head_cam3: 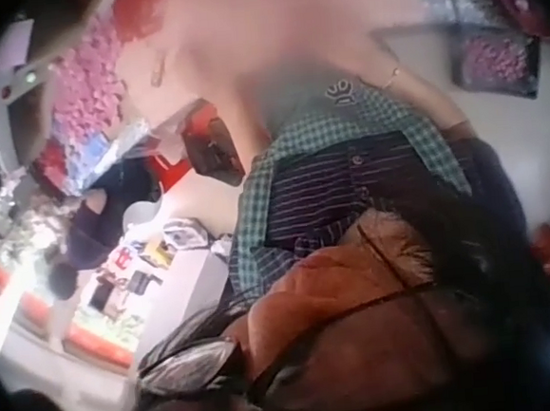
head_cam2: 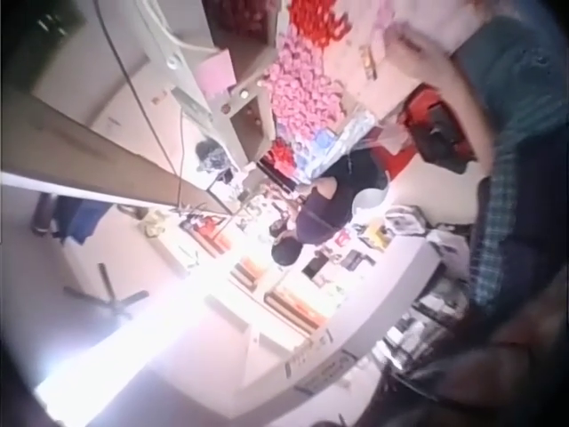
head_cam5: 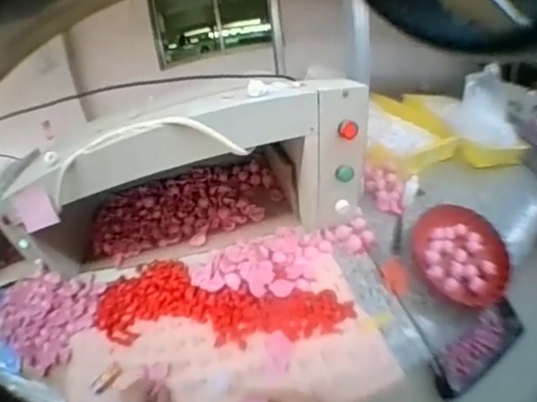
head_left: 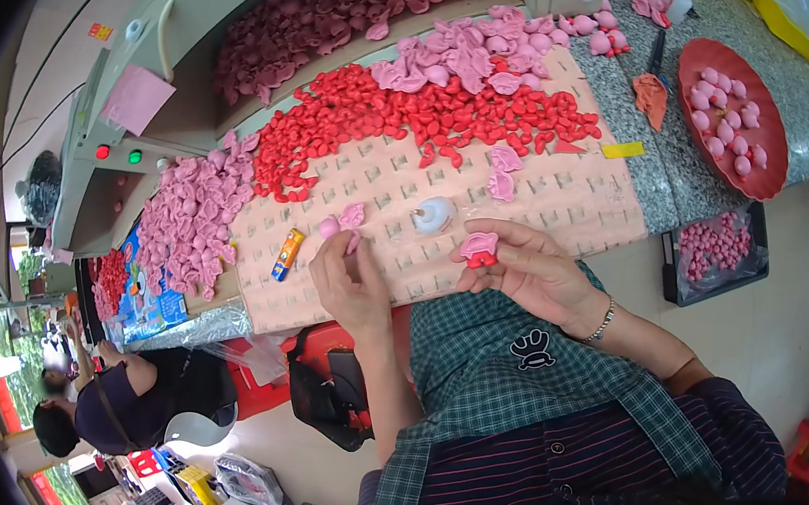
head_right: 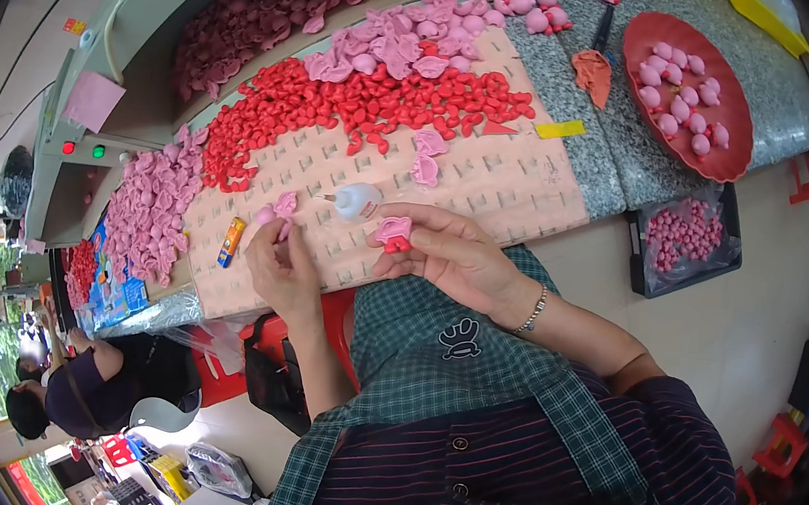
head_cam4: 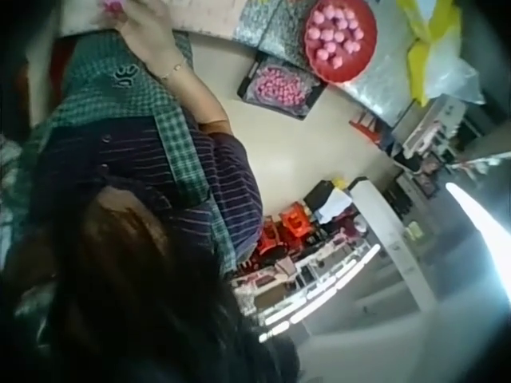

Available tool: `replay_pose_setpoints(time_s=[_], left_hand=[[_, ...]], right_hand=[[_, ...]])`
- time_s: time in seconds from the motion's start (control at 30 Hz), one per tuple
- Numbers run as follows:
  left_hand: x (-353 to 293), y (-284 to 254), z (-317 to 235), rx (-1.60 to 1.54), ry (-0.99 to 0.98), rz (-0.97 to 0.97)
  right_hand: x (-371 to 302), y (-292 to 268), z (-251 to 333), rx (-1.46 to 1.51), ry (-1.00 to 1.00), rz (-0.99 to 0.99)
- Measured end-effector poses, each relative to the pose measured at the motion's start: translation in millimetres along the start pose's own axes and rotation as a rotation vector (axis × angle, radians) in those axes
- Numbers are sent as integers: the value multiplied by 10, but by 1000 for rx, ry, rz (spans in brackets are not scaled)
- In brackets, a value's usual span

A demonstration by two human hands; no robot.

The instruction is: The recorder is assembling small pink and red plastic toy components at a factory workbench.

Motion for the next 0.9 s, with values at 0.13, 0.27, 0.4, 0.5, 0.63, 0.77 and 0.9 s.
replay_pose_setpoints(time_s=[0.13, 0.27, 0.4, 0.5, 0.63, 0.77, 0.9], left_hand=[[-85, -75, -75, -357, -346, 56], [-118, -127, -70, -485, -429, 157], [-75, -179, -21, -133, -113, 159], [-81, -170, -76, -121, -184, 224], [-128, -154, -61, -43, -46, 184], [-147, -157, -82, -27, -64, 169], [-282, -155, -122, -179, -179, 118]], right_hand=[[5, 6, -3, -52, -4, 20], [-2, -39, -48, -43, -3, 62], [-13, -8, -77, -26, 9, 112], [-23, 2, -60, -30, 15, 111], [-29, -34, -67, -13, 27, 105], [-21, -15, -84, -25, 61, 52], [-22, 8, -71, -97, 69, 7]])
Point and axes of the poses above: each hand's wrist, its own x-axis towards the middle knuckle, its own y-axis out of the palm, z = x × y, the point moved 3 cm from there along x, towards the middle knuckle, and after that the axes turned 2 degrees about -y, right-handed, at the moved point
